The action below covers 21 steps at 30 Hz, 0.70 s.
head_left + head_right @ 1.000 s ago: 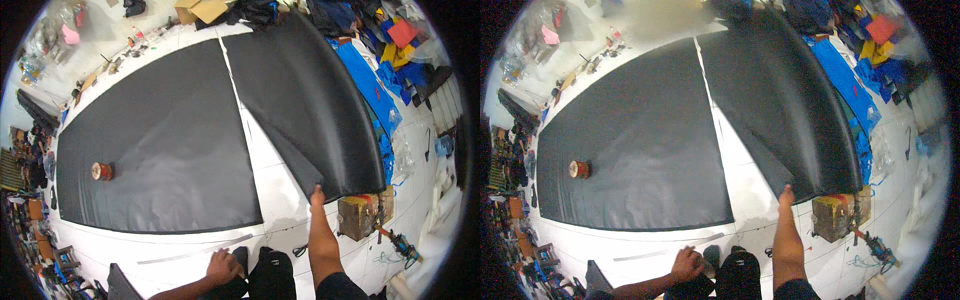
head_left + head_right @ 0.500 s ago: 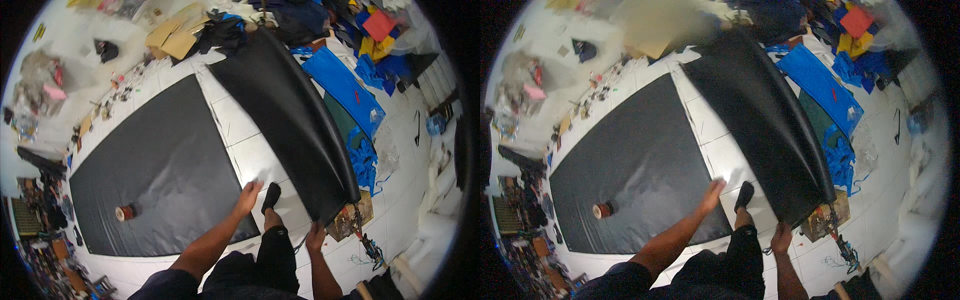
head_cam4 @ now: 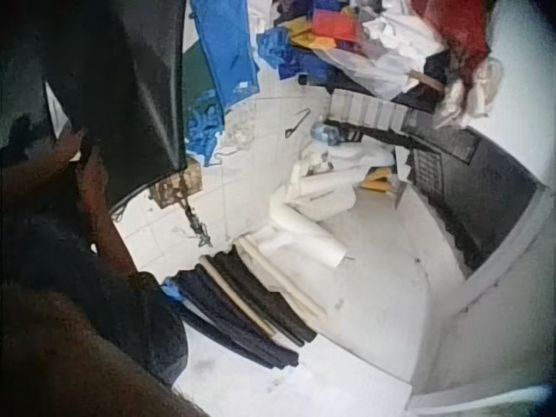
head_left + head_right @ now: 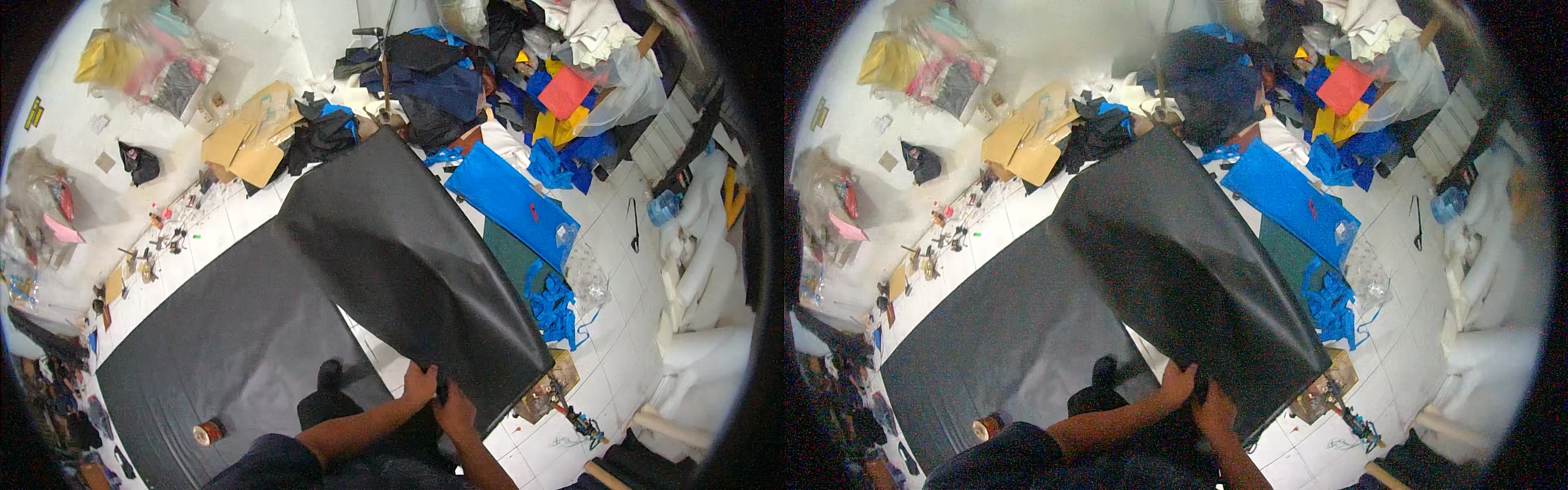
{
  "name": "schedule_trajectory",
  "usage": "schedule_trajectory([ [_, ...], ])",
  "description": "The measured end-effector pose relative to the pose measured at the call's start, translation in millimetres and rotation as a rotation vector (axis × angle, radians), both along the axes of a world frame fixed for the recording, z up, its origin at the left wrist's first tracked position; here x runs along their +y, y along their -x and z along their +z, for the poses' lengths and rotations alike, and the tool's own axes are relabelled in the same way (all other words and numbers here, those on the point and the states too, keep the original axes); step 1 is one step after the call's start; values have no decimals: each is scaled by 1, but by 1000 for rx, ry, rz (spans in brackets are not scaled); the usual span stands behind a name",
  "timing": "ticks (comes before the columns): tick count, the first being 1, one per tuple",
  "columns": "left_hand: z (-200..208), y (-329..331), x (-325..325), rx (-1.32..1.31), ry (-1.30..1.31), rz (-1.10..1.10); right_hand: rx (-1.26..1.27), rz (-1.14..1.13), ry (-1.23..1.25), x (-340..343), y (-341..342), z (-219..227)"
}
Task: The person flattens a large black sheet on the floor using a weight, cuts through it with scissors, sets aside the cut piece, and folds the remaining sheet with the weight.
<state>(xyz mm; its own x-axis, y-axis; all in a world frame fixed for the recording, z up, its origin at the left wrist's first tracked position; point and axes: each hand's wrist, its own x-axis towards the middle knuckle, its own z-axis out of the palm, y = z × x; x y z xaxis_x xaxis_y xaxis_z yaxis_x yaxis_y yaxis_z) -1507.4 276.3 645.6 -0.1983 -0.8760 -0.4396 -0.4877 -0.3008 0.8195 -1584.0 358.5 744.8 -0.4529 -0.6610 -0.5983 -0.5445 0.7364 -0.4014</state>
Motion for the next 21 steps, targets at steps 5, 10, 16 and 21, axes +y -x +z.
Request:
schedule_trajectory([
  [5,40,-85,-106,814,-815,273,168,-122,-111,25,-78,45],
  [10,-14,-181,-311,1011,-724,381,340,-405,192,79,-137,41],
  [16,27,-189,-353,593,-405,331,522,-421,54,120,-193,20],
  [21,20,-318,-338,587,-188,225,513,-376,-51,116,-299,8],
])
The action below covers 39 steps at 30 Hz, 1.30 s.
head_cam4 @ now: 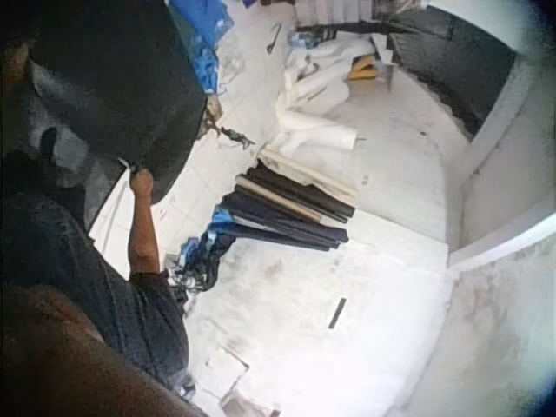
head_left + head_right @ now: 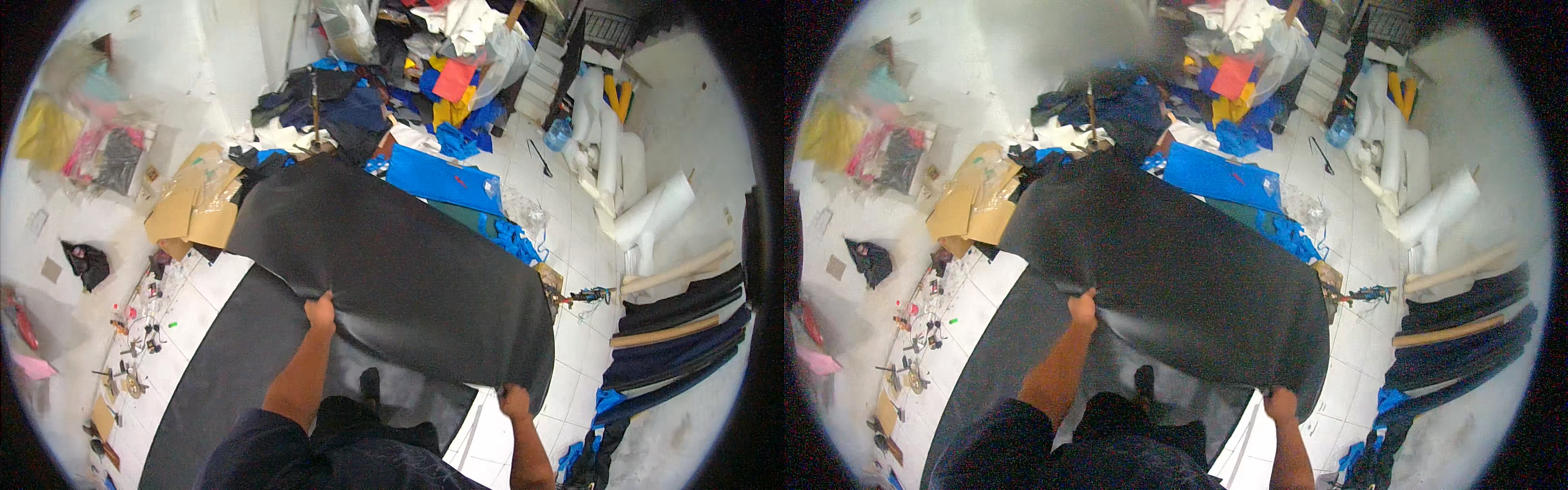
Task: The person flattens a large black sheet on the floor using a weight, cuts through it with scissors, sets aside the cut piece, and folds the remaining sheet with the weight.
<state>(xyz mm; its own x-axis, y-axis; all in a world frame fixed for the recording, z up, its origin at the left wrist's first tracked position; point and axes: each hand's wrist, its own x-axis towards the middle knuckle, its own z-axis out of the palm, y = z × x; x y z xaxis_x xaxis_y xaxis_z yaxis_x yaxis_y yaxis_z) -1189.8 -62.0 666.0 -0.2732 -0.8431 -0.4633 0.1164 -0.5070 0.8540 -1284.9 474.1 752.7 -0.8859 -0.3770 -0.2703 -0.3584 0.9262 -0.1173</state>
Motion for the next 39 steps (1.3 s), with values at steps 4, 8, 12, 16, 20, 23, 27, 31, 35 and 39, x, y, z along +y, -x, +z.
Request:
schedule_trajectory([
  [4,11,-108,27,-137,37,23,-26,25,-47,23,-115,-50],
  [8,13,-227,40,-265,74,-82,-13,-28,57,41,-236,-75],
  [12,-11,-355,40,-301,202,-137,-35,-22,124,51,-348,-81],
  [16,12,-442,48,-565,144,-52,-114,-121,71,54,-464,-81],
  [20,46,-528,56,-404,247,-247,-171,-192,-18,52,-578,-99],
  [23,21,-607,35,-460,264,-242,-140,-213,-31,37,-646,-101],
  [27,-10,-699,21,-276,206,-322,-79,-173,-159,28,-735,-100],
  [31,-25,-792,22,-502,227,-290,-299,-173,-259,13,-795,-66],
  [35,-21,-858,29,-502,238,-281,-295,-225,-315,24,-848,-32],
  [39,-1,-908,42,-474,77,-268,-340,-190,-347,43,-894,-12],
])
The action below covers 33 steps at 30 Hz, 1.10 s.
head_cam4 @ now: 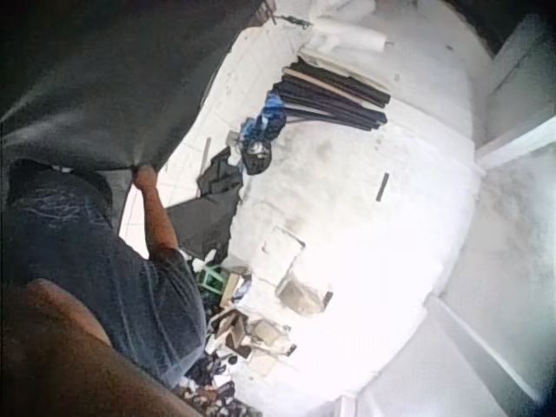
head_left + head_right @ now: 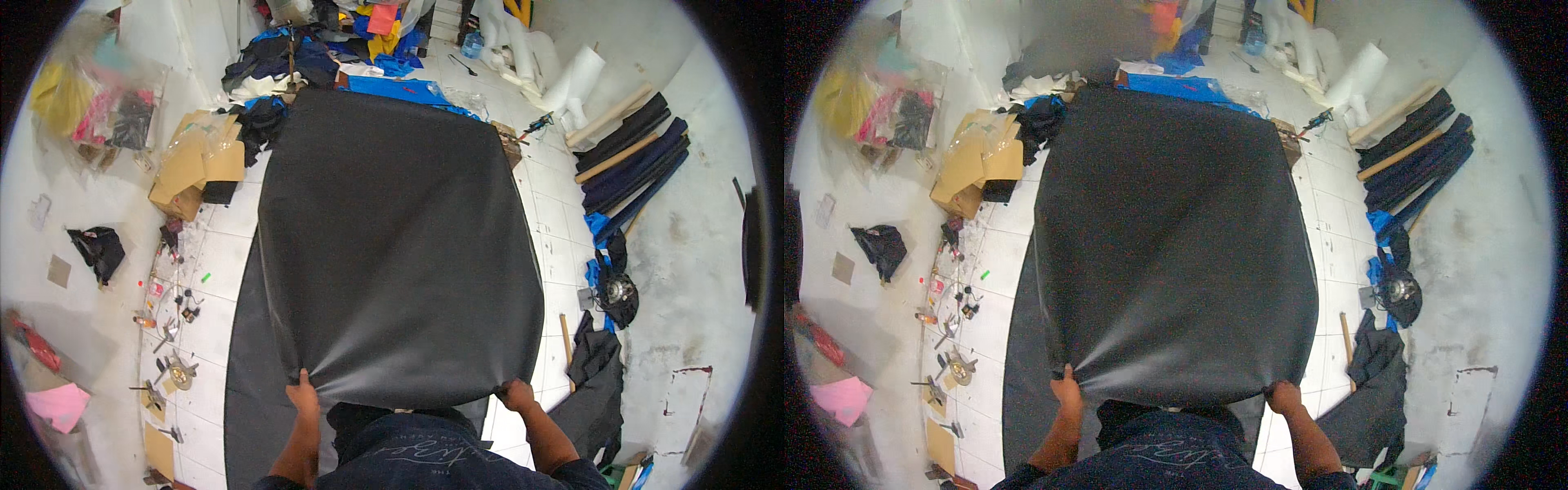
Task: The person flattens a large black sheet on the floor using a weight, cuts through it with scissors, sets aside the cut piece, and folds the remaining sheet with the weight.
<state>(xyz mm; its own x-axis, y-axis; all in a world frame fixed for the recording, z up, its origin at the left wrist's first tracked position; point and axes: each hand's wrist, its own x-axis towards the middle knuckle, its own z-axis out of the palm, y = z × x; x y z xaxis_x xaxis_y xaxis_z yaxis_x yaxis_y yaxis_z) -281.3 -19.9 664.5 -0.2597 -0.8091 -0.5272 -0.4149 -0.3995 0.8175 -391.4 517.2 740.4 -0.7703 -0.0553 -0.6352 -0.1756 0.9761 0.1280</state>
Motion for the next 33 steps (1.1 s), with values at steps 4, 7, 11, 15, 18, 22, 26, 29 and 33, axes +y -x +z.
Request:
schedule_trajectory([
  [4,5,-58,20,-82,87,8,38,92,16,10,-56,12],
  [7,-18,-117,31,123,52,22,-22,159,31,33,-96,6],
  [11,-10,-179,47,59,186,-115,-123,84,31,44,-152,-8],
  [15,30,-225,83,118,227,-136,-6,100,67,68,-226,-24],
  [18,58,-259,105,-192,241,-133,15,112,52,87,-276,-28],
  [22,44,-323,98,48,300,-221,-41,41,109,96,-321,-35],
  [26,14,-355,84,150,-155,-132,49,-66,150,106,-356,-82],
  [29,-36,-357,64,86,-319,-258,134,-120,190,101,-353,-119],
  [33,-118,-328,47,12,-265,-305,268,-157,219,101,-331,-199],
])
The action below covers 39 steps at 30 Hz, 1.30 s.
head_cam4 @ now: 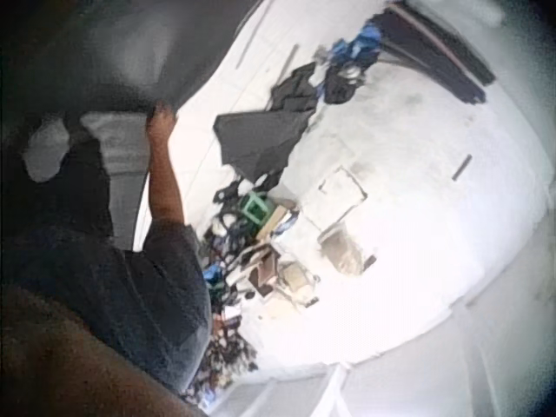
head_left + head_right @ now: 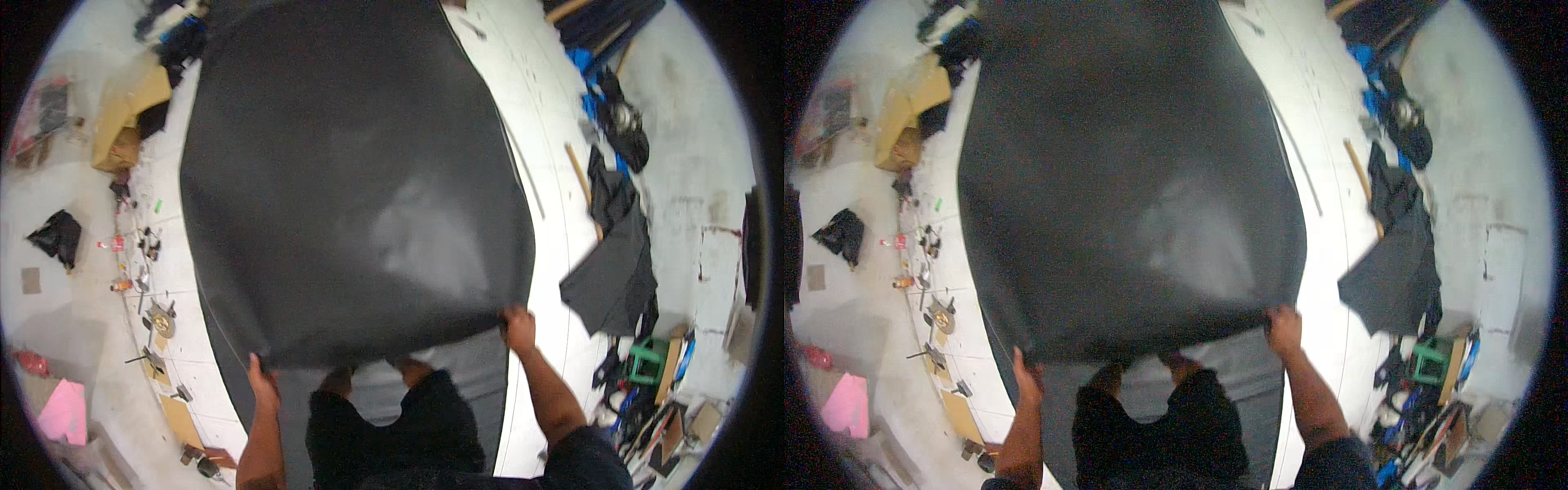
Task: The person flattens a large black sheet on the floor using a weight, cuts through it with scissors, sets aside the cut piece, and folds the remaining sheet with the weight.
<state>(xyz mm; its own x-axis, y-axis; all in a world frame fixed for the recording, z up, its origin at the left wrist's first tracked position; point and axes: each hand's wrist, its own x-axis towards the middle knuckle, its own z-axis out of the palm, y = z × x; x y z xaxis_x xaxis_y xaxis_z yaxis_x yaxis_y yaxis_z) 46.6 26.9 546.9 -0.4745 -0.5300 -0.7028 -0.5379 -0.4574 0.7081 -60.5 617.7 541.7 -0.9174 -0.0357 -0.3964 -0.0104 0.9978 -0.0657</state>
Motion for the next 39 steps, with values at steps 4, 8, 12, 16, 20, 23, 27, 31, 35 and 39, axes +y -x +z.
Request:
schedule_trajectory([
  [4,-117,42,-29,46,137,12,142,-55,22,-9,45,-107],
  [8,-206,123,-29,115,122,-70,429,-129,28,-14,106,-220],
  [12,-290,160,-29,143,141,-114,584,-307,125,-29,148,-303],
  [16,-375,180,-13,126,149,-131,819,-530,410,-6,174,-381],
  [20,-447,164,-50,177,-41,-390,965,-483,561,14,189,-417],
  [23,-476,151,-66,264,-44,-211,1034,-315,537,17,198,-414],
  [27,-486,151,-78,403,49,186,913,-53,99,15,182,-402],
  [31,-538,148,-129,388,22,236,525,-338,359,73,158,-453],
  [35,-551,119,-148,209,362,131,256,-333,102,41,160,-442],
  [39,-544,124,-84,109,175,221,138,-393,-39,55,146,-431],
])
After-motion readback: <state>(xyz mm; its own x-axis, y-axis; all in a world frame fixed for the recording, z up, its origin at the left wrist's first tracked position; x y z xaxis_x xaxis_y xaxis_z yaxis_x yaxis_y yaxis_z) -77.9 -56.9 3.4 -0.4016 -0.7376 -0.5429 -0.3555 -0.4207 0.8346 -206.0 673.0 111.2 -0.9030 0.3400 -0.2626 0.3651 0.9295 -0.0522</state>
